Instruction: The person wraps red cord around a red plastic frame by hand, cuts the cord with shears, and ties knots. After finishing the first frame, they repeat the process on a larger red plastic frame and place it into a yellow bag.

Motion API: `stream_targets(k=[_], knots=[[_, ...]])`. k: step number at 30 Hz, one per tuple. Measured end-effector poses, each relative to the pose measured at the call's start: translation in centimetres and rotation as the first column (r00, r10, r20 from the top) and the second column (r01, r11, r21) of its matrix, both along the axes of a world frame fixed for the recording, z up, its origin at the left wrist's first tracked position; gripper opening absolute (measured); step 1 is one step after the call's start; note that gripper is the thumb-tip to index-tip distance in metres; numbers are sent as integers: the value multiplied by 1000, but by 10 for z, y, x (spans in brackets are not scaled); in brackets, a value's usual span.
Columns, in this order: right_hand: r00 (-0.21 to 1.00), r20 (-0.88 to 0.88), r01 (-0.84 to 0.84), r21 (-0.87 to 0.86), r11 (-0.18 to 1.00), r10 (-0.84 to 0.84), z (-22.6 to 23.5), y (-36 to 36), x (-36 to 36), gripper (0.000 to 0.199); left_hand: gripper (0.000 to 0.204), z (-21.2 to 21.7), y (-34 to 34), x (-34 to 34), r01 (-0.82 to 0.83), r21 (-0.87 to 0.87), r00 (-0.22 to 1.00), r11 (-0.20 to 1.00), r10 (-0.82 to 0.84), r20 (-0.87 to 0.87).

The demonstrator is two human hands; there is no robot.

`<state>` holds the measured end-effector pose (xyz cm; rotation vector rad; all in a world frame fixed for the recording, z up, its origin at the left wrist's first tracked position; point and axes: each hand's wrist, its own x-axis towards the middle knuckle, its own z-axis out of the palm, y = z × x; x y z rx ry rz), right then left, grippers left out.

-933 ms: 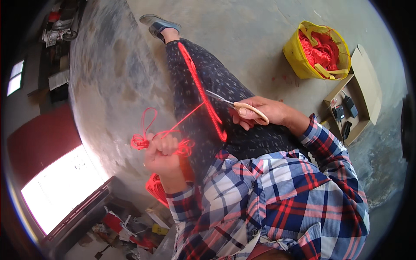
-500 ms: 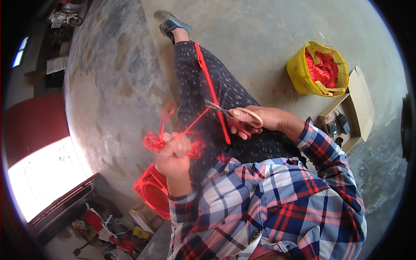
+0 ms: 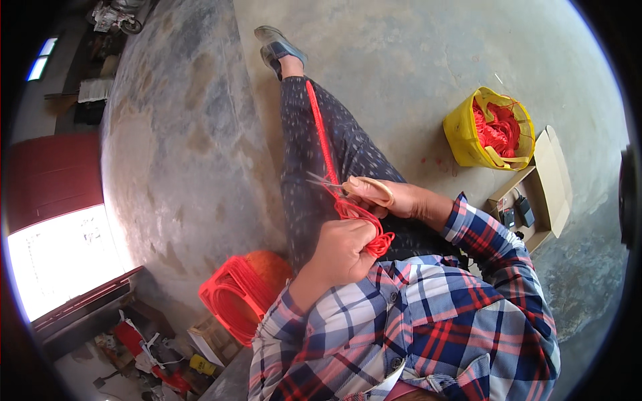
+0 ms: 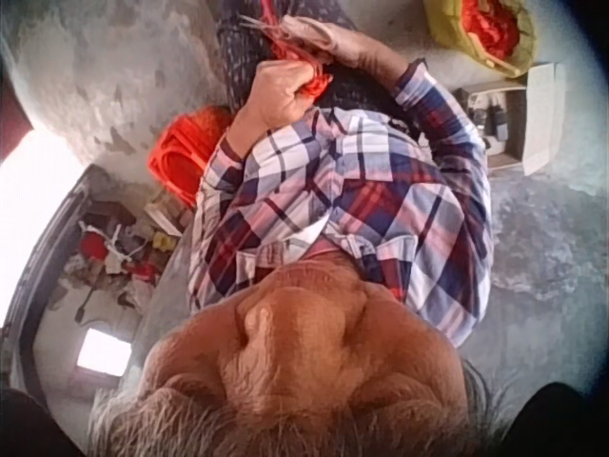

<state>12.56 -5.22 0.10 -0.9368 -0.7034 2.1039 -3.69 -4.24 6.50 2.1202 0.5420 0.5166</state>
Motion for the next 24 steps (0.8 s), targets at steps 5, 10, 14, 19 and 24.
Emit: stream_targets(k=[5, 10, 14, 19, 24], knots=[[993, -98, -33, 295, 955, 64, 4, 26, 16, 54, 22, -2, -35, 24, 399, -283, 917, 872, -373, 142], [986, -20, 168, 209, 963, -168, 23, 45, 43, 35, 12, 7, -5, 13, -25, -253, 999, 967, 12, -51], [831, 100, 532, 148, 834, -548, 5, 18, 91, 24, 39, 15, -8, 4, -346, -425, 938, 836, 309, -154], [-37, 912, 461, 378, 803, -409, -50, -44, 187, 40, 47, -12, 1, -12, -158, -788, 935, 595, 347, 74], [-376, 915, 371, 296, 880, -149, -106, -97, 248, 42, 41, -6, 4, -7, -245, -803, 916, 543, 400, -9]])
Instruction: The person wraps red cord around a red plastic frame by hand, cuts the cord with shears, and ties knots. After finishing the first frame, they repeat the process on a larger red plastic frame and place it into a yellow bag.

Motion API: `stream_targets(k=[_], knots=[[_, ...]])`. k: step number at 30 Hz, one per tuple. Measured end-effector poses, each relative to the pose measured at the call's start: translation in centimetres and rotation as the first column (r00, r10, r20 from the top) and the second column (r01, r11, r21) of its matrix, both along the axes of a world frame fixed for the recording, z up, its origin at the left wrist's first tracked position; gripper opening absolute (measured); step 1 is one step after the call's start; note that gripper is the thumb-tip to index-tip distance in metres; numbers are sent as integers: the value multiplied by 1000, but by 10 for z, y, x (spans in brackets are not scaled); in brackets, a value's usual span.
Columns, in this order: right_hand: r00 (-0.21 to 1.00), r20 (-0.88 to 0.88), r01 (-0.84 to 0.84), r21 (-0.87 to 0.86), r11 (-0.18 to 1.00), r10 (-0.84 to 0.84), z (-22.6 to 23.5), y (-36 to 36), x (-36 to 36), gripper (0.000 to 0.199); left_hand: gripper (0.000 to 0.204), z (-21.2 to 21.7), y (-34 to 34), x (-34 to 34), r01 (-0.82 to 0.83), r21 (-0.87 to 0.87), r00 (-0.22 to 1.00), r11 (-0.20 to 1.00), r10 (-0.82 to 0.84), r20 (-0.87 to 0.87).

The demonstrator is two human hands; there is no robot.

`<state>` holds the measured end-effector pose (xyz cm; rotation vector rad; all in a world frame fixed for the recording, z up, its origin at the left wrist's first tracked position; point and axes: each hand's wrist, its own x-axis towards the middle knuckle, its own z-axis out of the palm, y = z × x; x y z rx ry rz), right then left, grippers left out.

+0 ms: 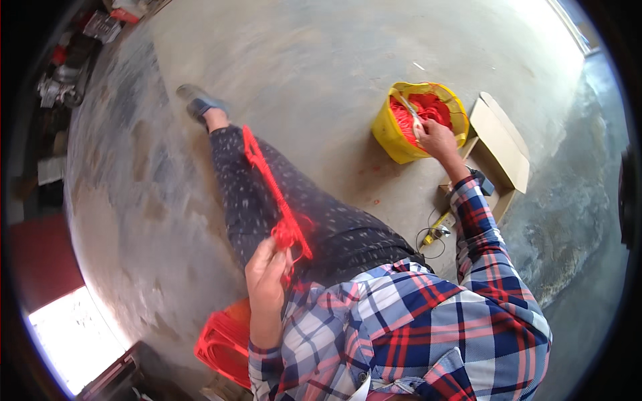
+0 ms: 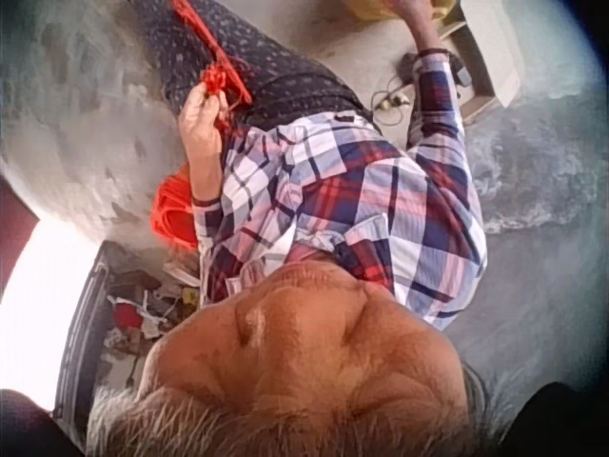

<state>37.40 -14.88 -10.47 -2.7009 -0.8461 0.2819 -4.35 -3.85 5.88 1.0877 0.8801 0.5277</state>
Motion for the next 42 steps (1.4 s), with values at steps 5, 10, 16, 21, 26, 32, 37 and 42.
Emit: stream_targets(k=[5, 10, 16, 21, 26, 32, 37, 42], knots=[[871, -487, 60, -14, 998, -59, -11, -19, 30, 40, 44, 3, 16, 14, 0, 307, 992, 952, 38, -121], [981, 151, -163, 300, 940, 122, 10, 12, -12, 26, 30, 4, 19, 12, -111, 356, 985, 928, 150, -85], [495, -450, -107, 817, 566, 744, 116, 81, -162, 31, 18, 11, 20, 4, -48, 619, 962, 784, 203, -182], [283, -189, -525, 790, 317, 940, 168, 106, -231, 29, 20, 11, 18, -2, -39, 696, 940, 717, 263, -219], [193, -560, -476, 665, 576, 806, 162, 112, -231, 13, 16, -4, 24, -18, 103, 765, 921, 636, 229, -314], [32, -613, -435, 703, 563, 789, 140, 119, -217, 21, 10, -15, 19, -15, 204, 751, 887, 628, 205, -413], [119, -685, -687, 466, 557, 719, 161, 117, -232, 28, 5, -18, 28, -4, 302, 834, 861, 462, 244, -447], [205, -664, -733, 383, 562, 719, 147, 103, -186, 26, 7, -28, 41, -18, 410, 796, 836, 444, 165, -523]])
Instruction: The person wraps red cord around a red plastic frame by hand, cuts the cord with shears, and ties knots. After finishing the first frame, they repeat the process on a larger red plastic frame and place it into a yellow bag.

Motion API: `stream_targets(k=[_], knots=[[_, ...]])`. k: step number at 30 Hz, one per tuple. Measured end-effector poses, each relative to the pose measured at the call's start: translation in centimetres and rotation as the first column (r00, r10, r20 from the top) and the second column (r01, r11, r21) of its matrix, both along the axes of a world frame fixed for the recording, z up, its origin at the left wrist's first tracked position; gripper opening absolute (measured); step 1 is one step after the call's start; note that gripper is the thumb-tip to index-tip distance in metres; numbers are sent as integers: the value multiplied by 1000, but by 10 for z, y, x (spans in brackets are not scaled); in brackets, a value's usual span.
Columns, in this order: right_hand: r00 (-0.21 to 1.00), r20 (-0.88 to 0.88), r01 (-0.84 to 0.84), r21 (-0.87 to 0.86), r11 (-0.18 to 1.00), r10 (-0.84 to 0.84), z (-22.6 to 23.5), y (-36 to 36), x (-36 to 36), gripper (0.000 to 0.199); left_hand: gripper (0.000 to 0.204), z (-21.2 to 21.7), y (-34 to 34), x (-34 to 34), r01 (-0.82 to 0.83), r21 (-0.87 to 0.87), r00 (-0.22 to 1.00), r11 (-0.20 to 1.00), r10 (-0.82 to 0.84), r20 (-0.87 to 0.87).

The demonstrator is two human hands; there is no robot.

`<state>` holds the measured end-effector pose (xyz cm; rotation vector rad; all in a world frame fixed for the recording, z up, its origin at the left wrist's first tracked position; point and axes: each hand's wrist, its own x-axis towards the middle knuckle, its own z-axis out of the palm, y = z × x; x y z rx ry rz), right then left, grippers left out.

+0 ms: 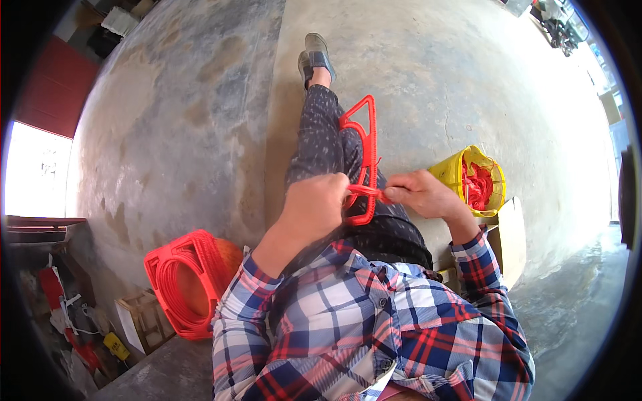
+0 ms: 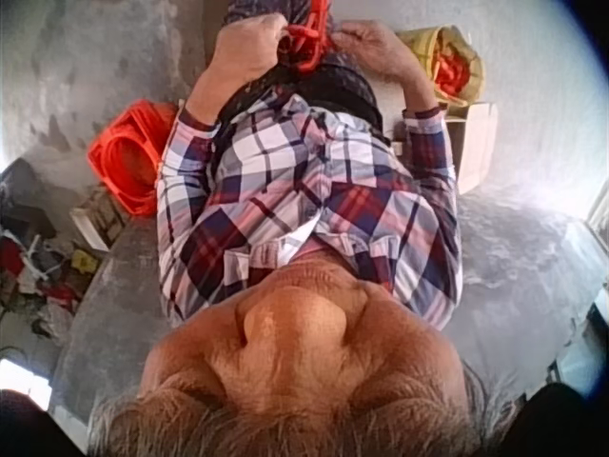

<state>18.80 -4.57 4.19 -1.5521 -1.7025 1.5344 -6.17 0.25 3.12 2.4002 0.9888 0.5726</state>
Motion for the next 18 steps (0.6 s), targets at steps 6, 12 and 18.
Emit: stream_targets(k=[6, 12, 18], knots=[[997, -77, 48, 429, 902, -16, -7, -3, -7, 38, 6, -5, -17, 28, 105, -46, 992, 993, -101, 72], [987, -163, 8, 49, 999, 1, -16, -18, -20, 35, 5, 0, -5, 18, 129, -60, 991, 990, -126, 47], [985, 122, 50, 468, 882, -120, -44, -32, 15, 22, 6, -15, -3, 8, 83, -96, 995, 992, -88, -41]])
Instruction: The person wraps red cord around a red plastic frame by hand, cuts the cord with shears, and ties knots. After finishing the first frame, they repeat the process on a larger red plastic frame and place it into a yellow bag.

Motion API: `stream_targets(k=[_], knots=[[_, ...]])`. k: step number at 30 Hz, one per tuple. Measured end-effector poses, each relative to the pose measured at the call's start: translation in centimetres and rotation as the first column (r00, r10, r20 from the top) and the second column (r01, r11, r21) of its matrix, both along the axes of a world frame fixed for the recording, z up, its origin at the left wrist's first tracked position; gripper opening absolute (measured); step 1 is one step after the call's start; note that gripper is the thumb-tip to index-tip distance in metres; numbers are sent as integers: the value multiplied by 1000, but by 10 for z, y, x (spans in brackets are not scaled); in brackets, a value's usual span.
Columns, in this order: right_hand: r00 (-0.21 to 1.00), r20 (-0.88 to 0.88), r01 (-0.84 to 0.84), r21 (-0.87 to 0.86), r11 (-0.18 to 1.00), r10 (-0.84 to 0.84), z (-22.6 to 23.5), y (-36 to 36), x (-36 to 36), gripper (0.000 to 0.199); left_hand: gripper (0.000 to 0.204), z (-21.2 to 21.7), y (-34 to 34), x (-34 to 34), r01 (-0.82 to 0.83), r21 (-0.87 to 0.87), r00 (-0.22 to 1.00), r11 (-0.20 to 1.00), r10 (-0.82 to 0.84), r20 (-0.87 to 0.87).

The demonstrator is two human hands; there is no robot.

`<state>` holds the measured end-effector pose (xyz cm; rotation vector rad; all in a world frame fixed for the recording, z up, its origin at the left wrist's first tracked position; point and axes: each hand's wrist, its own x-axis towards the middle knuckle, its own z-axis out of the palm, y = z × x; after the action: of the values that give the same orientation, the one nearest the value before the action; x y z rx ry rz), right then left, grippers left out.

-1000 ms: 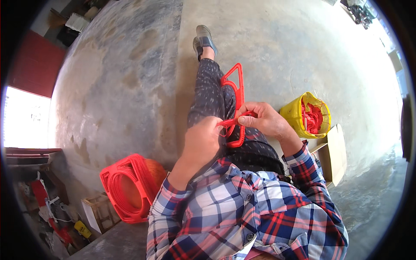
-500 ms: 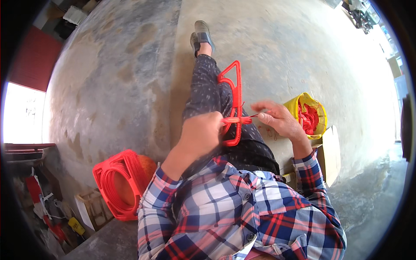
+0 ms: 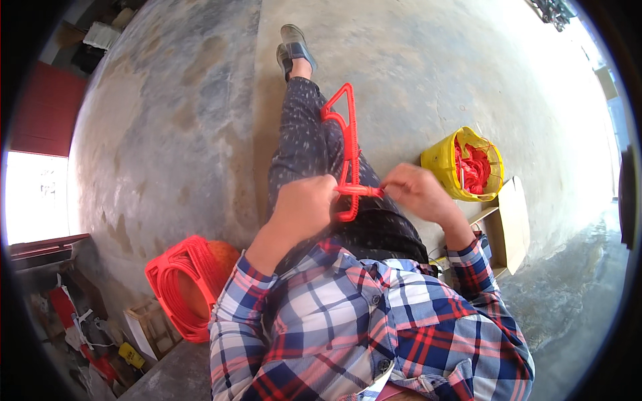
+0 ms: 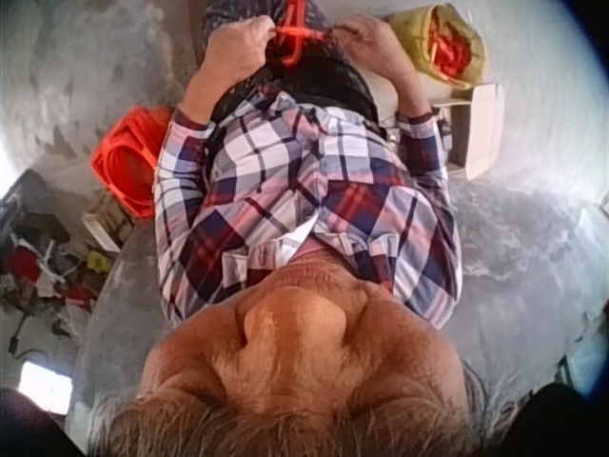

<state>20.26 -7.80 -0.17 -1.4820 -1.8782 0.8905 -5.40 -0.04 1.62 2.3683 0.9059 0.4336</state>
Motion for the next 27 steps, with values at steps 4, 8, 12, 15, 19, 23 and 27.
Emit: stream_targets(k=[4, 8, 12, 15, 19, 23, 27], knots=[[930, -78, 360, 9, 933, -358, 33, 4, -14, 31, 6, 3, -5, 15, 68, 1, 997, 998, -68, 23], [958, -261, 94, -116, 989, -122, 24, 5, -45, 31, 5, 3, -6, 31, 112, 10, 991, 994, -112, 77], [963, -268, -104, -366, 925, 3, 16, -5, -17, 26, 6, 2, 8, 5, 106, -31, 993, 994, -104, 51], [951, -304, -104, -492, 864, -59, 18, -19, 18, 27, 9, -10, 17, -24, -49, -135, 998, 990, 53, 23], [980, -170, 2, -501, 865, -101, 14, -27, 31, 24, 11, -14, 16, -14, -4, -177, 1000, 984, 9, 28], [887, -324, 122, -521, 845, -328, 6, -32, 34, 23, 11, -32, 28, -14, -123, -54, 987, 991, 116, -109], [821, -513, -43, -490, 871, -249, 3, -38, 37, 23, 12, -72, 49, -39, -209, 166, 937, 964, 246, -249]])
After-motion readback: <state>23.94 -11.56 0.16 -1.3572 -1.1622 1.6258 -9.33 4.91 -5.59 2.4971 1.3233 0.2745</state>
